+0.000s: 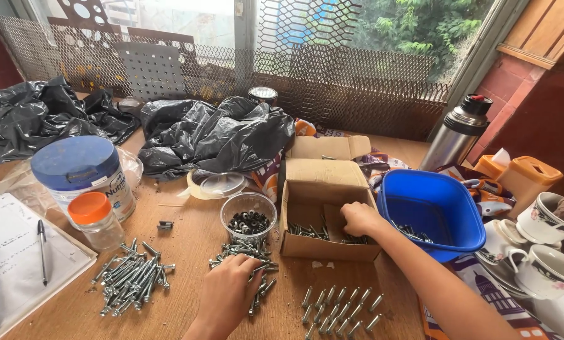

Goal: The person sorts metal fasteners by picking them from a cardboard box and placing them into piles on the table. They also place some fasteners into a small clear container and a blue plastic bin. The hands handle the fasteners one at a time throughout the clip.

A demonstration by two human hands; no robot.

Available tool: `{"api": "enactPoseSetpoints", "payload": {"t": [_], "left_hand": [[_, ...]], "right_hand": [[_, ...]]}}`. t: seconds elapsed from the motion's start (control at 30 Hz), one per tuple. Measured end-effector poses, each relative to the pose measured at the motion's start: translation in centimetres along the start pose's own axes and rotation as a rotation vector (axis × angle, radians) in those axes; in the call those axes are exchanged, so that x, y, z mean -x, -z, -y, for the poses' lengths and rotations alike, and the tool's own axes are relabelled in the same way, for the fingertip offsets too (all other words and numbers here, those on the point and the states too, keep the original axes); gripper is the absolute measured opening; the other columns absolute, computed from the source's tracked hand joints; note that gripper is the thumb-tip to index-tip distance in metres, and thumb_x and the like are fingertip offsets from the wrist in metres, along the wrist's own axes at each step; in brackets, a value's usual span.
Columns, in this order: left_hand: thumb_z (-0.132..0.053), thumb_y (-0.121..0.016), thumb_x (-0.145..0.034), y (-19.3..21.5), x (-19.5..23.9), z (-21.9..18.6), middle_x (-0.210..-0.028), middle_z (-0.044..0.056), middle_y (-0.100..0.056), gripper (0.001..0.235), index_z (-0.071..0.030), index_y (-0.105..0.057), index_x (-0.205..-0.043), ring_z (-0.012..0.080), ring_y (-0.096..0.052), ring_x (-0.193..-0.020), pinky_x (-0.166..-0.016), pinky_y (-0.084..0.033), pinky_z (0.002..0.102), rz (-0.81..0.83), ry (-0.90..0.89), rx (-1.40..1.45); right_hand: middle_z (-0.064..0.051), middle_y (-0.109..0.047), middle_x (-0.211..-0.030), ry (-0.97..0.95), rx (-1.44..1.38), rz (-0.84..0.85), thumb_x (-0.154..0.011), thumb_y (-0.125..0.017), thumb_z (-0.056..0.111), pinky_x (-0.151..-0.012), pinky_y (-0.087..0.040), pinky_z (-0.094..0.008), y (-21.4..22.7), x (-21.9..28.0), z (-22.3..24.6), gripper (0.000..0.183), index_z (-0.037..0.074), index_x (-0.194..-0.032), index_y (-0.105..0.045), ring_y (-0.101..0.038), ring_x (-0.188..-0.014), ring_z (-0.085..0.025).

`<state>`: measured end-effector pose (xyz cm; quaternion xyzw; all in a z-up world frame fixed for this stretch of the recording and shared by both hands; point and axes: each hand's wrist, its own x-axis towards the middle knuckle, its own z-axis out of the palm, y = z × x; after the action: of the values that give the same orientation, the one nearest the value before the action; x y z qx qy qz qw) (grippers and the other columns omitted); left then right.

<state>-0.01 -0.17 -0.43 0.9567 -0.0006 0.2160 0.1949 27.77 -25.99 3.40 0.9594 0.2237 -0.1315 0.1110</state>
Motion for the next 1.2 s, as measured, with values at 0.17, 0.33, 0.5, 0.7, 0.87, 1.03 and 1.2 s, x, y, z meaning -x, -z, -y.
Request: {"api": "enactPoseSetpoints", "payload": {"t": [0.17,0.33,0.5,0.7,0.87,1.03,1.2], "left_hand": [[-0.032,-0.063,-0.096,0.8,-0.2,-0.1,-0.094,-0.004,-0.075,0.019,-0.019,-0.075,-0.101,0.0203,-0.069,-0.088,-0.072,-0.056,0.04,-0.045,0.01,0.083],[-0.031,-0.067,-0.093,1.9,-0.5,-0.9,-0.098,-0.008,-0.078,0.018,-0.02,-0.078,-0.102,0.0132,-0.074,-0.089,-0.074,-0.059,0.034,-0.023,0.083,0.162],[-0.02,-0.075,-0.086,4.3,-1.3,-2.9,-0.102,-0.004,-0.085,0.024,-0.02,-0.082,-0.109,0.0072,-0.081,-0.086,-0.082,-0.067,0.022,0.046,0.183,0.534],[-0.018,-0.083,-0.08,4.8,-2.2,-5.9,-0.098,0.0,-0.086,0.03,-0.016,-0.082,-0.11,0.0084,-0.08,-0.075,-0.076,-0.069,0.021,0.014,0.05,0.748],[-0.008,-0.083,-0.08,5.0,-1.9,-8.6,-0.093,0.004,-0.086,0.02,-0.012,-0.085,-0.1,0.0096,-0.08,-0.078,-0.076,-0.069,0.021,0.037,0.07,0.946],[-0.012,-0.086,-0.078,4.2,-0.9,-8.2,-0.085,0.001,-0.086,0.013,-0.013,-0.086,-0.091,0.0079,-0.078,-0.071,-0.075,-0.066,0.02,0.106,0.057,0.851],[-0.006,-0.082,-0.079,4.4,-0.2,-7.1,-0.086,0.001,-0.084,0.014,-0.012,-0.085,-0.092,0.0068,-0.078,-0.074,-0.074,-0.067,0.019,0.43,0.176,0.661]], "right_hand": [[-0.001,-0.077,-0.099,0.024,-0.271,-0.049,-0.079,-0.075,0.028,-0.079,-0.055,-0.035,3.5,3.0,1.1,0.02,0.02,-0.097,-0.076,-0.071,-0.094,-0.02],[-0.003,-0.078,-0.08,0.095,-0.817,-0.16,-0.083,-0.072,0.011,-0.061,-0.05,-0.025,6.2,6.5,1.5,0.013,0.012,-0.096,-0.075,-0.067,-0.068,-0.011],[-0.016,-0.08,-0.092,0.305,-1.27,-0.114,-0.087,-0.079,0.005,-0.079,-0.066,-0.03,9.4,12.2,4.1,0.015,0.0,-0.099,-0.073,-0.079,-0.086,-0.023],[-0.009,-0.083,-0.094,0.49,-1.195,-0.184,-0.086,-0.079,0.006,-0.071,-0.059,-0.026,9.2,17.0,6.6,0.017,0.008,-0.102,-0.074,-0.072,-0.077,-0.012],[-0.006,-0.081,-0.089,0.655,-1.154,-0.254,-0.087,-0.079,0.004,-0.077,-0.062,-0.024,7.4,20.3,8.0,0.009,0.005,-0.096,-0.078,-0.075,-0.082,-0.012],[-0.007,-0.083,-0.091,0.616,-1.12,-0.259,-0.087,-0.077,0.004,-0.078,-0.065,-0.023,6.2,23.2,7.9,0.009,0.005,-0.096,-0.079,-0.079,-0.084,-0.013],[-0.011,-0.083,-0.1,0.65,-1.234,-0.48,-0.088,-0.075,0.009,-0.091,-0.066,-0.029,5.7,25.6,6.4,0.015,0.003,-0.101,-0.077,-0.082,-0.095,-0.019]]}}
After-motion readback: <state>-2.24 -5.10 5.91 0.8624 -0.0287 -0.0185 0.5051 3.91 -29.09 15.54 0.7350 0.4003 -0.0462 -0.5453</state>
